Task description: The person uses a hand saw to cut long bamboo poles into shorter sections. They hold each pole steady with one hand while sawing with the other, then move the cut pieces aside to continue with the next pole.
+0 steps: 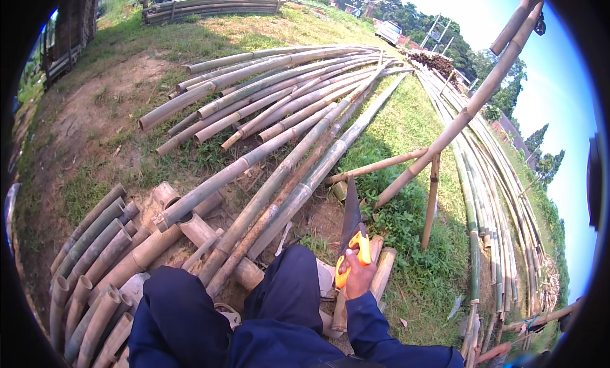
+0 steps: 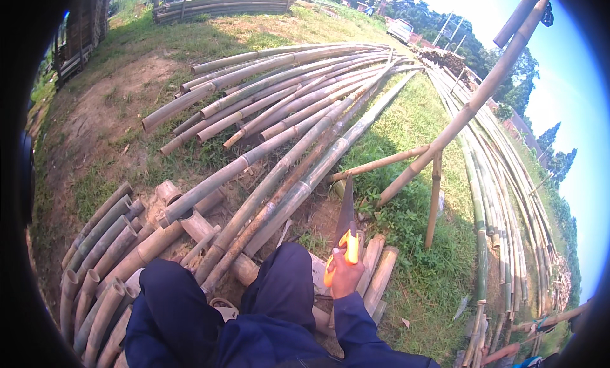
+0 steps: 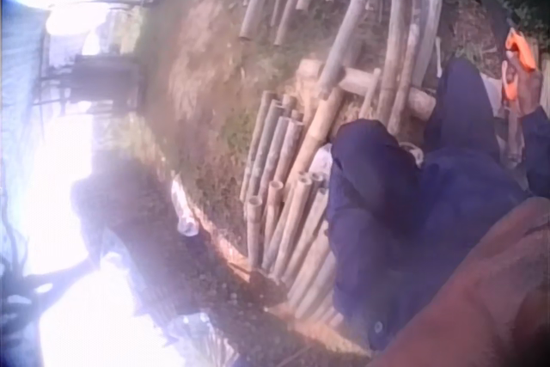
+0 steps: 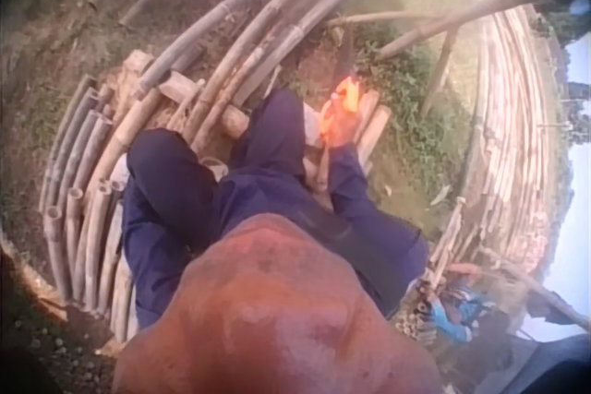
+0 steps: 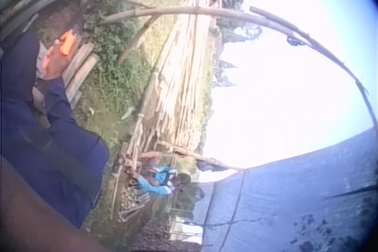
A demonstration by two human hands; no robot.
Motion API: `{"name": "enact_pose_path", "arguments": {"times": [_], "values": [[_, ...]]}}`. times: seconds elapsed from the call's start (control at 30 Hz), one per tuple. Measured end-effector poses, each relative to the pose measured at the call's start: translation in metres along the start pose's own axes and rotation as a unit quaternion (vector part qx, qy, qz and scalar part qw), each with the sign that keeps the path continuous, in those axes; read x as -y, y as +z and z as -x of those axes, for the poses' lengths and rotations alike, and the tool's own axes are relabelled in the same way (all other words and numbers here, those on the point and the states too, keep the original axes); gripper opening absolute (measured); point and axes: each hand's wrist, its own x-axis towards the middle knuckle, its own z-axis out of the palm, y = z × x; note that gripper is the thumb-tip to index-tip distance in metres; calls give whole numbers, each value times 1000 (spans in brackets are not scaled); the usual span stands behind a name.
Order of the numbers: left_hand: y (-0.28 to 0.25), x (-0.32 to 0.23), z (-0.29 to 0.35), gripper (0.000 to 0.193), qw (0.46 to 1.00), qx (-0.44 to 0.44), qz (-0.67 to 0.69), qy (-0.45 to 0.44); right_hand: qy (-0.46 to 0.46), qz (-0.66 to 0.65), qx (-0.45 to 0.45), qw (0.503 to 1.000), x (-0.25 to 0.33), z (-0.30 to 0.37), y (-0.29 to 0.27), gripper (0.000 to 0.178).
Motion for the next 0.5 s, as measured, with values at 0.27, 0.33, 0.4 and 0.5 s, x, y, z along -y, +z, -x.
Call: {"name": "enact_pose_path", "arguments": {"times": [0.27,0.33,0.4,0.5], "values": [[16,19,-19,72,1000,1,17,-10,-24,7,-4,1000,1,-6,-6,8],[20,27,-23,73,1000,3,27,-16,-22,2,0,1000,3,-5,-6,9],[26,40,-26,73,999,2,39,-28,-28,12,-2,1000,5,-4,-2,8],[37,63,-35,73,996,0,73,-48,-40,5,-7,999,3,-5,1,7]]}}
